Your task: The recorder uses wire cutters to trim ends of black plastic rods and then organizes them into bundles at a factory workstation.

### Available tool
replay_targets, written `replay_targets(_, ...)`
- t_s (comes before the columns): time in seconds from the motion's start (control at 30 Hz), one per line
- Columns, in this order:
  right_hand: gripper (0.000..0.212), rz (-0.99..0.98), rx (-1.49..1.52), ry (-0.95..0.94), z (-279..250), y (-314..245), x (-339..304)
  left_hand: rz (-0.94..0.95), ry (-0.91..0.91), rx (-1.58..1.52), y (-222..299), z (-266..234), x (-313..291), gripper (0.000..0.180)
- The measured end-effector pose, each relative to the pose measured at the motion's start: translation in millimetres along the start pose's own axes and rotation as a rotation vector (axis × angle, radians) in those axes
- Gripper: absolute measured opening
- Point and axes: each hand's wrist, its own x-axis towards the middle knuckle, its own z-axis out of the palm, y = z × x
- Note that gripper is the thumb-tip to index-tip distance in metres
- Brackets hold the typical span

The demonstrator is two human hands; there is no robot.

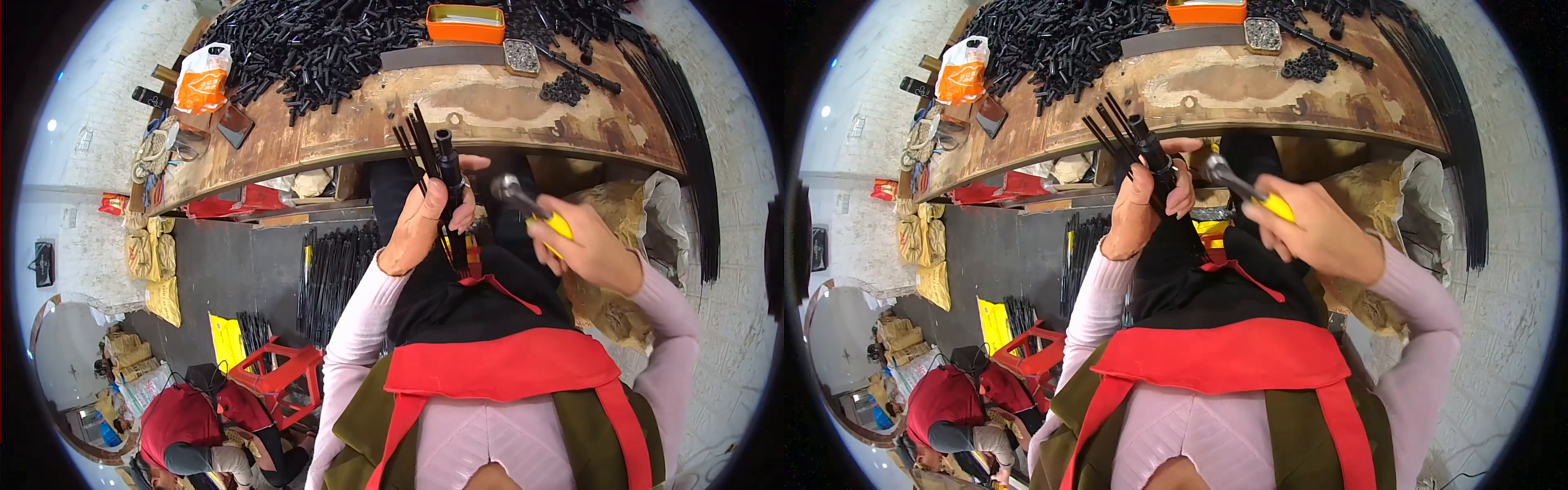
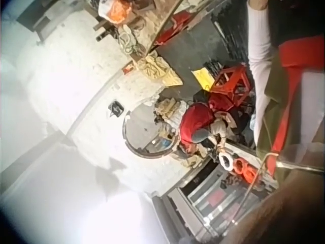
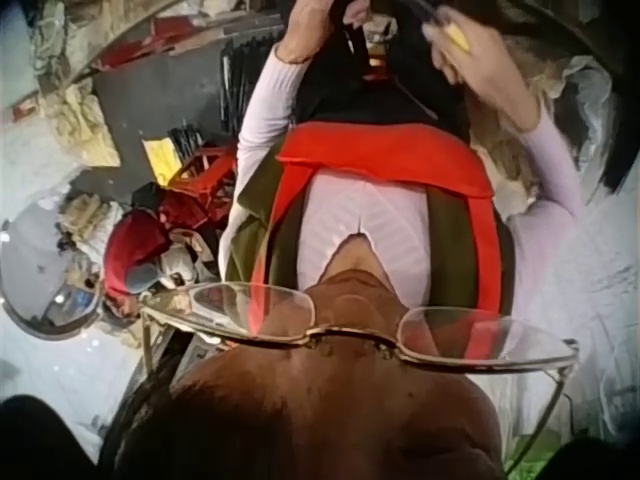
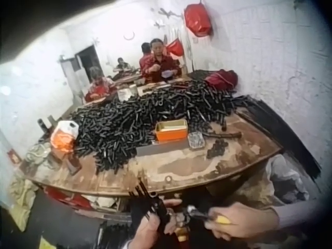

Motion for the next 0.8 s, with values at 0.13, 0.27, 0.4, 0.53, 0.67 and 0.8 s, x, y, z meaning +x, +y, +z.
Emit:
replay_targets(0.13, 0.017, 0.107, -0.137, -0.138, -7, -16, -13, -0.047, 0.014, 0.122, -1, 20, -2, 0.057)
replay_targets(0.27, 0.02, 0.165, -0.142, -0.239, -6, -25, 0, -0.026, 0.054, 0.047, 0, 15, -8, 0.054)
replay_targets(0.4, 0.035, 0.107, 0.175, -0.281, -1, -2, 1, 0.008, 0.0, 0.065, 1, 12, -4, 0.056)
replay_targets(0.53, 0.031, 0.117, 0.309, -0.396, -10, 2, 6, -0.017, -0.01, 0.082, 3, 14, -5, 0.059)
replay_targets(0.67, 0.025, 0.309, 0.243, -0.514, -24, -22, 12, -0.023, 0.026, 0.056, -2, 15, -8, 0.059)
replay_targets(0.8, 0.03, 0.469, 0.207, -0.541, -24, -29, 19, 0.019, 0.045, 0.166, -4, 14, -15, 0.059)
